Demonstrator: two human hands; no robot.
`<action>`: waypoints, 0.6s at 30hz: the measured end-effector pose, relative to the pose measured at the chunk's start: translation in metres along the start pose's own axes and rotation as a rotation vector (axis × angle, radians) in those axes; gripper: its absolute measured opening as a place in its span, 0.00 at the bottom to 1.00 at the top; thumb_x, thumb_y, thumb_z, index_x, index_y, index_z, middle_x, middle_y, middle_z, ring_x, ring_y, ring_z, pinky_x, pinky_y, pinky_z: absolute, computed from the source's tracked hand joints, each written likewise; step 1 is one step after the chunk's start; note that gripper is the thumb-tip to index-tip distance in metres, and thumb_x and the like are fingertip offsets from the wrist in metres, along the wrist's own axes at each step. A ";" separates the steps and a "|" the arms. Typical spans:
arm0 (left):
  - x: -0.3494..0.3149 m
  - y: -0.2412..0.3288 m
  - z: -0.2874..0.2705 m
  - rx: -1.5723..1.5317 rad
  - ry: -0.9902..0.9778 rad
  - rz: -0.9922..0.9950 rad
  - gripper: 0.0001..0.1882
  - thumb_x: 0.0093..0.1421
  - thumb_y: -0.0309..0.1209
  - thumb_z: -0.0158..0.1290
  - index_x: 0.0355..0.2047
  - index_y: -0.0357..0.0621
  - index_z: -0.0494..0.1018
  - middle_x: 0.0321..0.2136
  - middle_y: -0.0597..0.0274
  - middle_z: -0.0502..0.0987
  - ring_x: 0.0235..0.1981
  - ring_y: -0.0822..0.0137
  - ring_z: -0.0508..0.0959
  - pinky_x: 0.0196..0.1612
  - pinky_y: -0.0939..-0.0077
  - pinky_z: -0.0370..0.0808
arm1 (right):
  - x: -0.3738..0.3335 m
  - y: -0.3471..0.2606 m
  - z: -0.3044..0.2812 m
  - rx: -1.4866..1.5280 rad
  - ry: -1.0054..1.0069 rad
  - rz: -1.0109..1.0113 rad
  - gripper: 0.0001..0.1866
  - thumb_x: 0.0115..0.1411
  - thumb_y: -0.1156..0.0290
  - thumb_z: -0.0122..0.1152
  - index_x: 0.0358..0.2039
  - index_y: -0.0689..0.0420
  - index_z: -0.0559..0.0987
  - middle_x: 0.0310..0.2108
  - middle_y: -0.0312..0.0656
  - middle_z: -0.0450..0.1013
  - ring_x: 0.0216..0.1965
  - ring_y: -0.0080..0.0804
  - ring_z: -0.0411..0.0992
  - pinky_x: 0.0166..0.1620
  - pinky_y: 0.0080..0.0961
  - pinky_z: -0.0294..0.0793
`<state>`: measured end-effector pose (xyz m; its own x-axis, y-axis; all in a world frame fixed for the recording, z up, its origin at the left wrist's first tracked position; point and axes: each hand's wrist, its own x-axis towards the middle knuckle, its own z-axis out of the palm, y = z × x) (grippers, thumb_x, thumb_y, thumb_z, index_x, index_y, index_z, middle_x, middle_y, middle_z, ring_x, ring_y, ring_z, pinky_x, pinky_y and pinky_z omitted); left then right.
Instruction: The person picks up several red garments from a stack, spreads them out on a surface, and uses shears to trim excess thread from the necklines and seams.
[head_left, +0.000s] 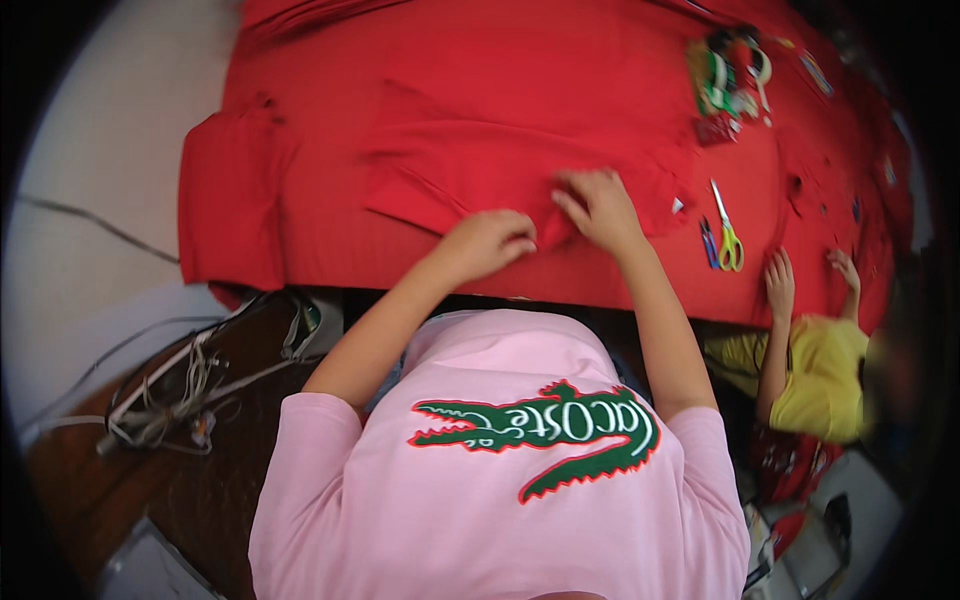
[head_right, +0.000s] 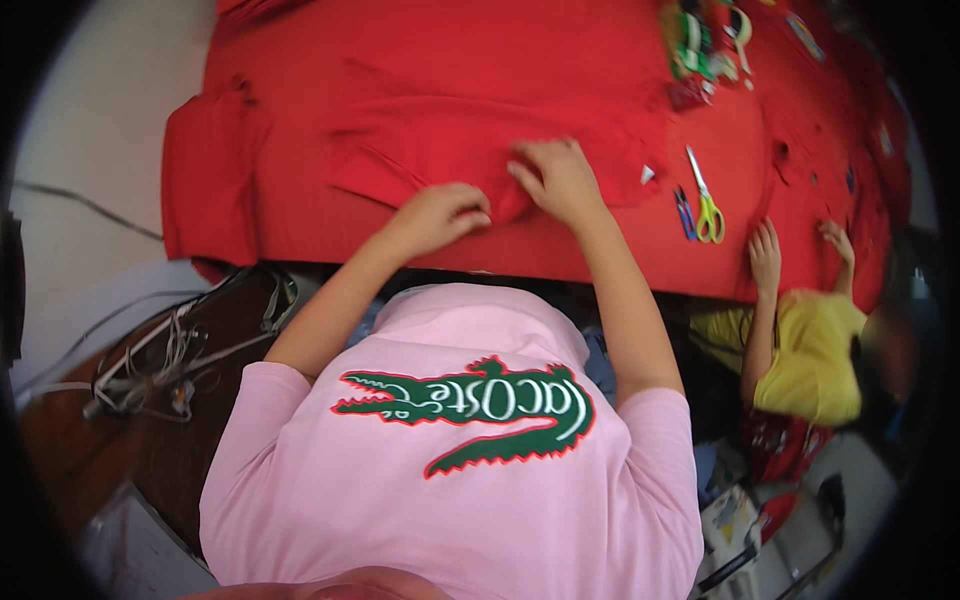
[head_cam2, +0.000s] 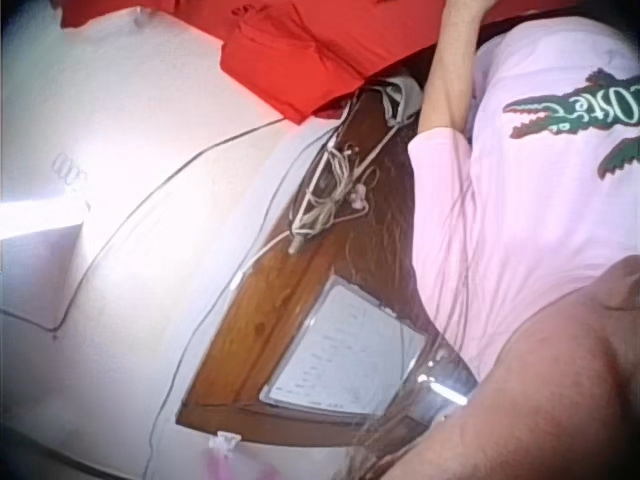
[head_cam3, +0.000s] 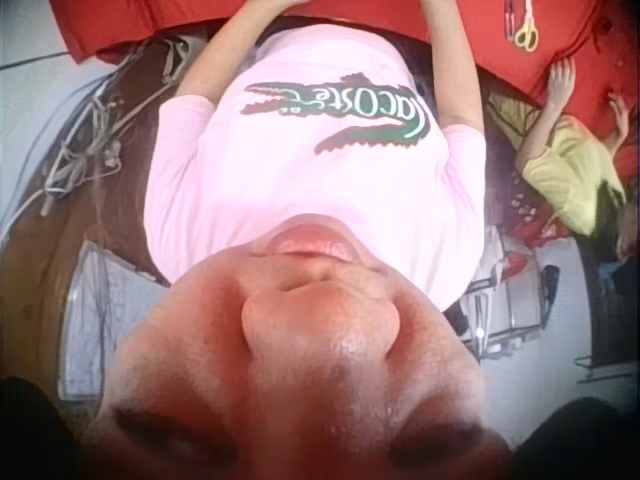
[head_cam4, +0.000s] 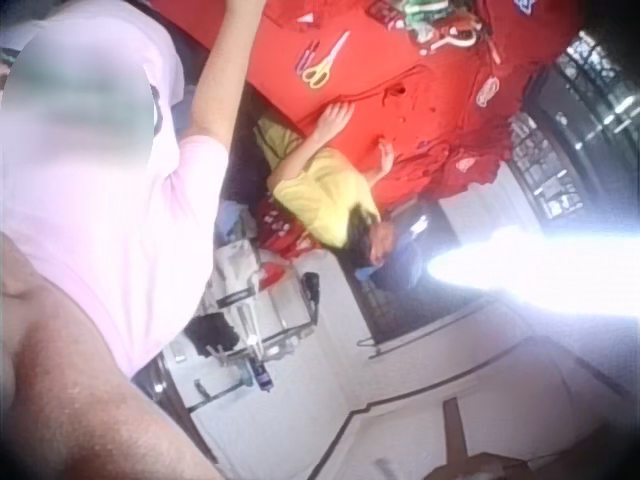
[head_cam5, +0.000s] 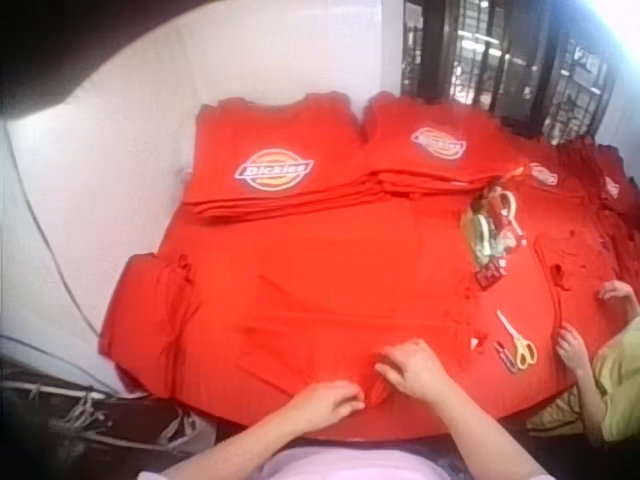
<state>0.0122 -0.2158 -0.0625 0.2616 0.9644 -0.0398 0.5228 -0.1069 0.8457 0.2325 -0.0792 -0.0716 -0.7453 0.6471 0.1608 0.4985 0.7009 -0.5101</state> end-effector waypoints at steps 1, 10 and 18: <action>-0.013 -0.002 0.005 -0.024 -0.050 -0.028 0.10 0.64 0.35 0.59 0.39 0.42 0.78 0.36 0.51 0.81 0.41 0.48 0.81 0.45 0.56 0.77 | -0.006 -0.009 0.004 0.031 -0.133 -0.023 0.18 0.66 0.56 0.63 0.48 0.54 0.83 0.44 0.46 0.82 0.48 0.47 0.79 0.58 0.50 0.71; -0.086 -0.021 0.037 -0.086 0.172 -0.241 0.08 0.60 0.32 0.63 0.36 0.43 0.80 0.34 0.57 0.80 0.38 0.56 0.81 0.43 0.62 0.78 | -0.098 -0.043 0.015 0.169 -0.363 0.112 0.10 0.60 0.65 0.69 0.40 0.54 0.85 0.36 0.45 0.81 0.37 0.47 0.80 0.39 0.40 0.79; -0.069 -0.016 0.051 0.233 0.278 -0.226 0.21 0.50 0.31 0.68 0.43 0.47 0.74 0.41 0.57 0.76 0.46 0.54 0.78 0.51 0.57 0.73 | -0.069 -0.054 0.013 0.855 -0.352 0.663 0.09 0.65 0.70 0.67 0.38 0.64 0.86 0.29 0.37 0.81 0.31 0.21 0.75 0.37 0.24 0.74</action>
<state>0.0272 -0.2928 -0.1006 -0.0927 0.9950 -0.0380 0.7193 0.0933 0.6883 0.2514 -0.1650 -0.0659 -0.5972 0.5992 -0.5333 0.4764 -0.2699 -0.8368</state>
